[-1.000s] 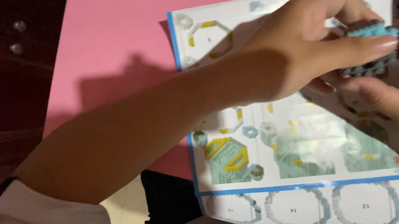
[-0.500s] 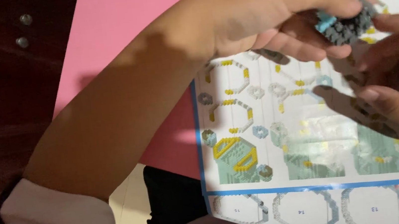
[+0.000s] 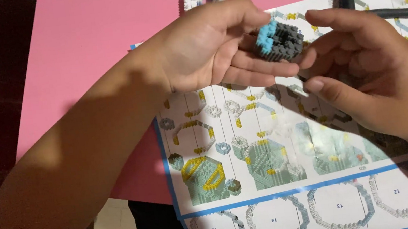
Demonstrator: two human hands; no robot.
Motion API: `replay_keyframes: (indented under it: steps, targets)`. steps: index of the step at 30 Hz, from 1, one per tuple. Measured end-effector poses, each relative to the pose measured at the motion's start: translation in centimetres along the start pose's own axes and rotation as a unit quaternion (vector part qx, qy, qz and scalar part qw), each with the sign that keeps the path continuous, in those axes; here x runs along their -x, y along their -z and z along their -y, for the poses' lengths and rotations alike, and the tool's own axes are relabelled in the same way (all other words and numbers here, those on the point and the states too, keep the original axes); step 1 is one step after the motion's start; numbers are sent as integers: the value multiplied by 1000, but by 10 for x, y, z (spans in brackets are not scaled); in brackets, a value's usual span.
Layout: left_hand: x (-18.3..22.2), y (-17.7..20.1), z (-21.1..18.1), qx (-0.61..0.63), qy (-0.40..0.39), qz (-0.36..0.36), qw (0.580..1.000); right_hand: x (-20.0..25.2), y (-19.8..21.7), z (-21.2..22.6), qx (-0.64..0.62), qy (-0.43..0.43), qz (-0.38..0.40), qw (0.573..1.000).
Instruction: Assembling a 3D model using small interlocking plastic blocks while following printed instructions.
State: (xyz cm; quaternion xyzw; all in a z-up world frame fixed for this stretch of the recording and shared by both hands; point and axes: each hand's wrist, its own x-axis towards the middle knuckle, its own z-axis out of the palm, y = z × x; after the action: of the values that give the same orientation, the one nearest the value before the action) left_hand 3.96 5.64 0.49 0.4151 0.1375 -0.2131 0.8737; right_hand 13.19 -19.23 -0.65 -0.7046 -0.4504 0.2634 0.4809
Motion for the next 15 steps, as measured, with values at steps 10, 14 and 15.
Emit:
replay_keyframes:
  steps: [10, 14, 15]
  targets:
    - [9, -23, -12, -91, 62, -87, 990, -1, 2, -4, 7, 11, 8, 1000]
    - [11, -24, -13, -107, 61, -88, 988, 0, 1, -1, 15, 3, 6, 1000]
    - [12, -24, -13, -116, 61, -89, 987, -1, 1, 0, 18, 1, 4, 1000]
